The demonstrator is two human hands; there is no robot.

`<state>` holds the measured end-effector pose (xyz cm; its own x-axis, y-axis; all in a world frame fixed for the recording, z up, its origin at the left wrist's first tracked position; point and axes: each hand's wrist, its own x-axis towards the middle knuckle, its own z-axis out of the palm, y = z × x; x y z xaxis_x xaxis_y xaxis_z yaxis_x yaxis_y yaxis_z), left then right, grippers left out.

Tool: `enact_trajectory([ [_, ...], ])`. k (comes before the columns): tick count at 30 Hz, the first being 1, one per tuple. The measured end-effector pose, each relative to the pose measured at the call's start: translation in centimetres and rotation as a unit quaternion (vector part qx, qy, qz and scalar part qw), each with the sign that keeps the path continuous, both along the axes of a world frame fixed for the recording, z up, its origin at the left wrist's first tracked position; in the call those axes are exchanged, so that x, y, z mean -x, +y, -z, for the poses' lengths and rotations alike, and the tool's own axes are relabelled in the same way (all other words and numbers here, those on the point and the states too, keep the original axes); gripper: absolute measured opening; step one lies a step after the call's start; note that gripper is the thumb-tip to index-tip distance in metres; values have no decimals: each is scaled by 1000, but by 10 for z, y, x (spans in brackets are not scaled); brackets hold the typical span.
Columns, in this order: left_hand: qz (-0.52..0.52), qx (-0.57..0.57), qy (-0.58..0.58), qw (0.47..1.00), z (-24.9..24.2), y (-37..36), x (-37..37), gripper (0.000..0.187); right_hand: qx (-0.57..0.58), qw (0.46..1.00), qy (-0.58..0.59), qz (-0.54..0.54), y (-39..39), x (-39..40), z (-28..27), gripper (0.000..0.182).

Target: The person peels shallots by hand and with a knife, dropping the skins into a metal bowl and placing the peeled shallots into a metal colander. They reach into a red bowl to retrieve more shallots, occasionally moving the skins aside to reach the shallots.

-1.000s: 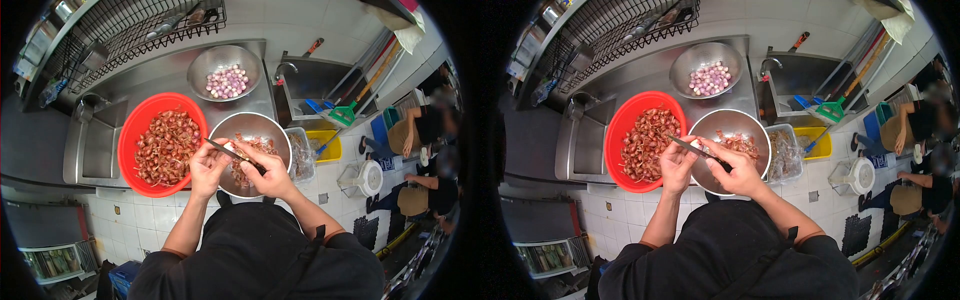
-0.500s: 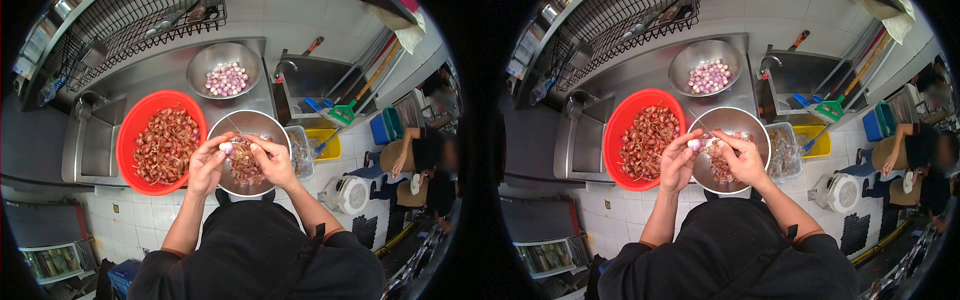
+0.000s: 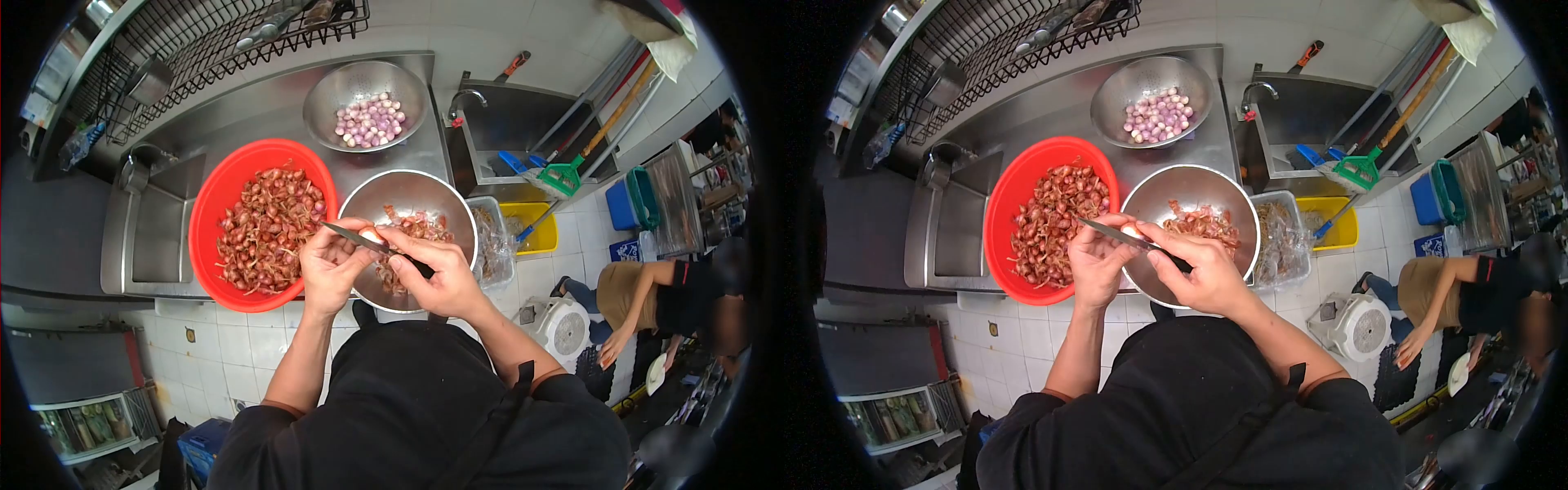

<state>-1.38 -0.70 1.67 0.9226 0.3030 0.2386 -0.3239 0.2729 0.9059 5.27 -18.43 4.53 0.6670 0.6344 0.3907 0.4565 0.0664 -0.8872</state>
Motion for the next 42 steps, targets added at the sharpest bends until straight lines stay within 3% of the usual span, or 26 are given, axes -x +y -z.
enact_trajectory([
  [8, -25, 40, -16, 999, 0, -3, 0, 37, -41, 999, -3, 30, 5, 5, 5, 34],
  [13, 3, 54, -10, 998, 4, -1, 2, 38, -26, 986, 166, 4, 3, 3, 5, 29],
  [15, 36, 166, 10, 985, 8, -1, 1, 37, -25, 983, 183, 14, 5, 2, 4, 29],
  [16, 36, 166, 9, 986, 10, 0, 0, 37, -22, 979, 200, 24, 6, 2, 3, 29],
  [18, 111, 254, 1, 961, 13, 3, 0, 36, -28, 973, 225, 42, 6, -4, 16, 29],
  [21, 105, 268, 9, 958, 11, 4, 0, 36, -26, 971, 227, 71, 4, -8, 19, 30],
  [23, 87, 254, 10, 963, 11, 1, 0, 36, 25, 986, 158, 50, 2, -11, 22, 33],
  [27, 53, 176, 16, 983, 18, 1, 2, 35, 7, 987, 135, 84, 3, -4, 18, 38],
  [29, 38, 158, 19, 987, 18, -1, 2, 34, 54, 988, 143, 14, -1, 2, 4, 41],
  [30, 21, 139, 21, 990, 17, -2, 1, 33, 18, 997, 69, 16, 1, 3, 7, 40],
  [33, -5, 92, 20, 996, 14, -7, 2, 31, -20, 1000, 6, 12, 9, 2, 14, 39],
  [40, -28, 48, 30, 998, 13, -6, 4, 33, -48, 997, 64, -12, 9, 1, 18, 34],
  [42, 7, 39, 26, 999, 15, -3, 4, 33, -37, 994, 99, -10, 6, -3, 15, 32],
])
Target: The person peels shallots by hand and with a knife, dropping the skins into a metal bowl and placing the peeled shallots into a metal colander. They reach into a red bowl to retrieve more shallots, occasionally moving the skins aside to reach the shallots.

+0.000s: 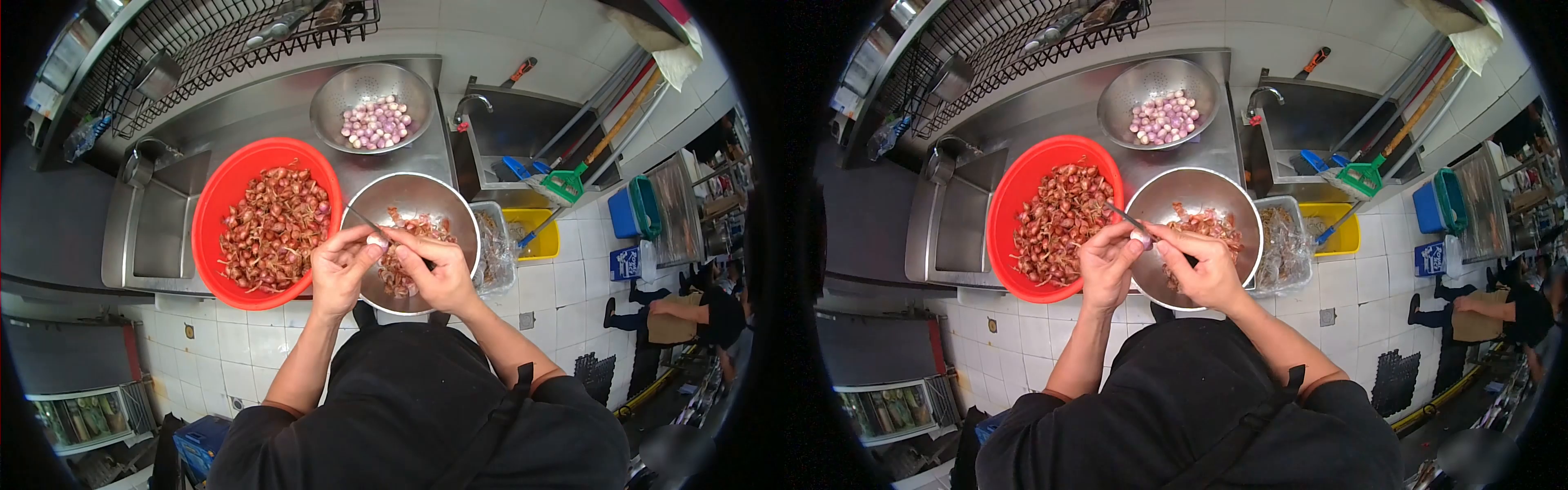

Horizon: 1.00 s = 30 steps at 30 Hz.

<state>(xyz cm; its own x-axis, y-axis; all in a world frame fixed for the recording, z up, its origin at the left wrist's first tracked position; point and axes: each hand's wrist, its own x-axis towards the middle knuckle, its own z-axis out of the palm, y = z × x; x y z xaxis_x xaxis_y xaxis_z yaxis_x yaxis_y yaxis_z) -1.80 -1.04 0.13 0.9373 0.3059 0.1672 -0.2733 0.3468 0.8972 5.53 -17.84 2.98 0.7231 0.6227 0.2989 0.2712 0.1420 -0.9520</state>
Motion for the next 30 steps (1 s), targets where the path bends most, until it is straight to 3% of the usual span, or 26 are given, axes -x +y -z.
enact_trajectory([
  [4, 14, 67, 26, 997, -12, -2, -1, 32, 18, 995, 96, 9, -4, -4, 2, 32],
  [7, 34, 64, 12, 997, -13, 3, -2, 31, 52, 993, 104, 3, -11, -4, -11, 36],
  [9, 23, -8, 10, 1000, -12, 4, -1, 31, 76, 993, 94, -15, -10, -3, -14, 38],
  [11, 14, -28, 15, 999, -14, 3, 2, 31, 32, 994, -103, -13, -6, -1, -15, 43],
  [13, 4, -48, 17, 999, -16, 3, 3, 31, 12, 993, -118, 3, -5, 1, -8, 41],
  [16, 18, -81, 26, 996, -18, 3, 5, 36, 75, 994, -85, 5, -8, 0, -10, 36],
  [21, 26, -16, 8, 999, -26, -1, 2, 48, 2, 997, 77, -11, -8, 0, -12, 30],
  [30, 13, 22, -11, 1000, -15, 9, 0, 45, 3, 988, 72, 138, -9, -10, 10, 30],
])
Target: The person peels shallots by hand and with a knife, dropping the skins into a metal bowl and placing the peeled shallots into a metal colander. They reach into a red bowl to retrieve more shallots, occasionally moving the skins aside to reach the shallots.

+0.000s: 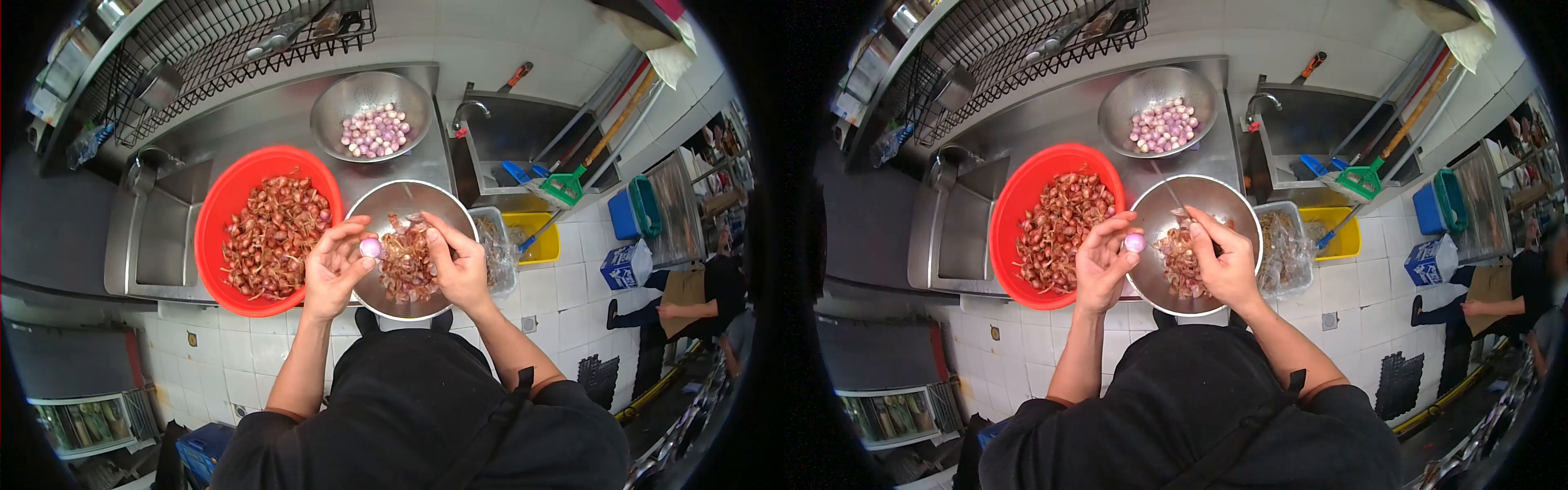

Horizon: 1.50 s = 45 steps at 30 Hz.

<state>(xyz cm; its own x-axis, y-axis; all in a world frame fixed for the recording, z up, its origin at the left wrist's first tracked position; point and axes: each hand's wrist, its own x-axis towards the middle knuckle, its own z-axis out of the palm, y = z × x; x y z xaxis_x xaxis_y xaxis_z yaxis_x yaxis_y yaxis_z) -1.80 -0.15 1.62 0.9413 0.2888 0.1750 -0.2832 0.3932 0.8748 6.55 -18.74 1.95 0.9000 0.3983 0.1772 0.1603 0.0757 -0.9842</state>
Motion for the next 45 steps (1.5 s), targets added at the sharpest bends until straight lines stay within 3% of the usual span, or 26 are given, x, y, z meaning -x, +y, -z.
enact_trajectory([
  [3, -5, -17, -29, 999, 5, 6, -8, 35, 38, 998, -40, 37, -2, -8, 31, 33],
  [5, -92, -83, -57, 991, -3, 11, -30, 27, 157, 986, -9, -53, -6, -15, 69, 37],
  [7, -201, -192, -47, 960, -14, 29, -67, 29, 195, 978, 7, -71, -7, -9, 64, 38],
  [8, -201, -162, -65, 964, -20, 37, -91, 30, 203, 977, 34, -49, -7, -7, 76, 36],
  [9, -193, -203, -70, 958, -12, 57, -116, 34, 212, 975, 62, -27, -5, -4, 82, 34],
  [11, -224, -384, 95, 891, 11, 97, -149, 47, 224, 971, 73, -30, -5, 0, 67, 31],
  [13, -212, -351, 205, 889, 27, 125, -150, 45, 220, 973, 62, -13, -7, 0, 67, 30],
  [16, -195, -346, 199, 896, 54, 166, -121, 35, 224, 972, 65, 4, -18, -1, 69, 27],
  [18, -156, -570, 293, 752, 68, 183, -92, 22, 220, 969, 108, 12, -23, 2, 62, 23],
  [20, -9, -637, 441, 632, 94, 190, -73, 16, 219, 970, 108, 5, -28, 2, 70, 23],
  [21, 11, -682, 433, 589, 123, 197, -63, 20, 214, 971, 108, 2, -28, 1, 72, 23],
  [23, 33, -755, 418, 503, 120, 179, -42, 21, 226, 970, 94, -13, -25, 1, 65, 22],
  [27, 3, -769, 387, 508, 148, 193, -28, 24, 225, 968, 57, -93, -19, -4, 74, 22],
  [29, -54, -701, 370, 607, 131, 190, -23, 29, 204, 972, 67, -94, -15, -3, 72, 22],
  [30, -79, -549, 369, 746, 117, 189, -20, 27, 181, 976, 77, -94, -12, -1, 70, 24],
  [31, -118, -400, 319, 851, 99, 178, -15, 23, 180, 977, 78, -88, -9, 2, 61, 24],
  [34, -142, -104, 189, 966, 58, 131, -12, 24, 89, 984, 104, -114, -2, 11, 38, 32],
  [37, -69, 64, 80, 992, 49, 82, -14, 26, 39, 985, 83, -144, 7, 17, 16, 40],
  [39, -51, 85, 37, 994, 41, 45, -16, 22, -6, 981, 110, -160, 13, 21, 1, 43],
  [43, -55, 82, 24, 995, 28, -2, -15, 21, 21, 985, 55, -161, 18, 19, -5, 49],
  [45, -68, 63, 16, 996, 26, -11, -17, 20, 51, 982, 81, -165, 15, 17, -3, 49],
])
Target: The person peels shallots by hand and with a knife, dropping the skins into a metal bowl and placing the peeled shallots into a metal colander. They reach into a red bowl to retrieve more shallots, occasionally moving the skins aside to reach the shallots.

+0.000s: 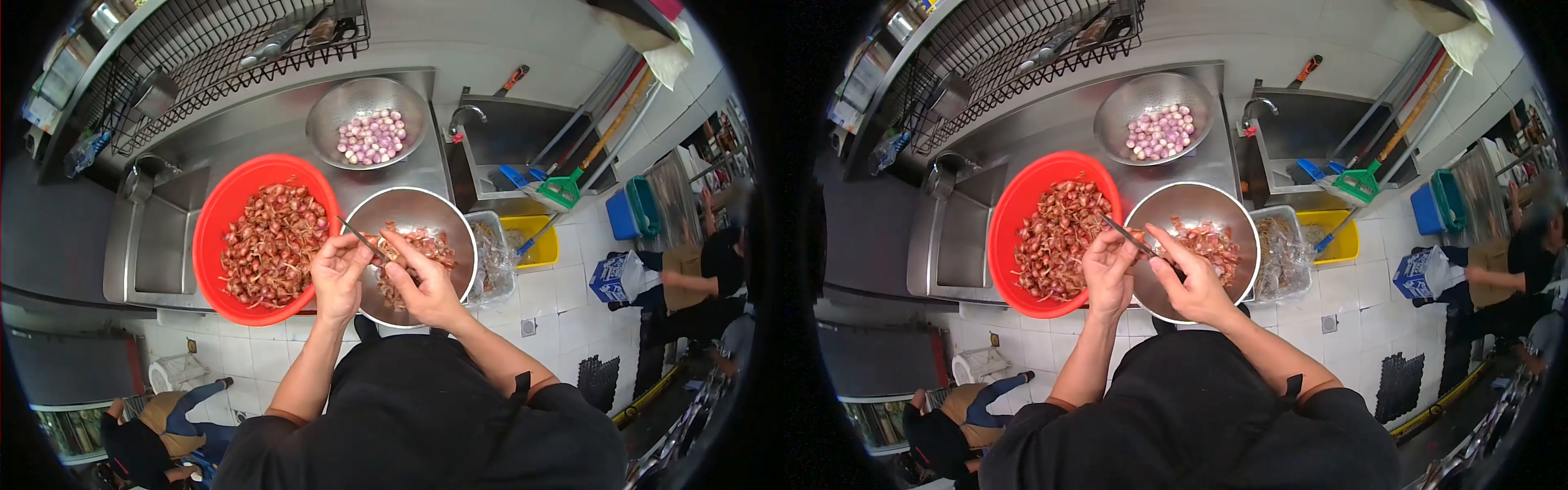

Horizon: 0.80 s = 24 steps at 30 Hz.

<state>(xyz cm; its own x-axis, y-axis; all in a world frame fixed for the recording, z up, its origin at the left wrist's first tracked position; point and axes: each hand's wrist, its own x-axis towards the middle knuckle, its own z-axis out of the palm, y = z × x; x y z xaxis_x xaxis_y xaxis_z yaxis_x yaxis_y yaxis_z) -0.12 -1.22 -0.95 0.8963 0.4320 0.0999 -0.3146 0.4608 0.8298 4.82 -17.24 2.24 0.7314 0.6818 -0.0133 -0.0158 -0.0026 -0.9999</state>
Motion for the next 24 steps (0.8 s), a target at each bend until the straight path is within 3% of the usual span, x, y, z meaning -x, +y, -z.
enact_trajectory([
  [2, -17, -22, -5, 1000, -4, -5, 0, 20, -84, 990, -98, 53, 6, 2, 11, 46],
  [6, -67, -104, 17, 992, -12, -15, 0, 19, -51, 991, -102, 69, 1, 4, -1, 43],
  [8, -83, -129, 23, 988, -14, -18, -1, 19, -62, 976, -184, 98, 2, 1, -1, 42],
  [11, -83, -137, -1, 987, -16, -25, 0, 20, -45, 993, -93, 65, -5, 0, -13, 38],
  [14, -84, -181, -34, 979, -22, -30, 2, 21, -106, 984, -100, 103, -1, -6, 1, 33],
  [16, -49, -159, -25, 986, -30, -31, 2, 21, -139, 977, -106, 120, 0, -7, -1, 30],
  [18, -16, -92, -28, 995, -28, -24, -3, 23, -152, 982, 90, 65, -8, -7, -12, 31],
  [20, 38, 69, 5, 997, -35, -21, -4, 25, -133, 984, 91, 78, -10, -7, -9, 32],
  [22, 61, 85, 7, 994, -21, -14, -2, 28, -115, 985, 94, 91, -10, -5, -4, 33],
  [24, 148, 119, 3, 982, -10, -8, -2, 27, -81, 989, 18, 119, -9, -2, 0, 33],
])
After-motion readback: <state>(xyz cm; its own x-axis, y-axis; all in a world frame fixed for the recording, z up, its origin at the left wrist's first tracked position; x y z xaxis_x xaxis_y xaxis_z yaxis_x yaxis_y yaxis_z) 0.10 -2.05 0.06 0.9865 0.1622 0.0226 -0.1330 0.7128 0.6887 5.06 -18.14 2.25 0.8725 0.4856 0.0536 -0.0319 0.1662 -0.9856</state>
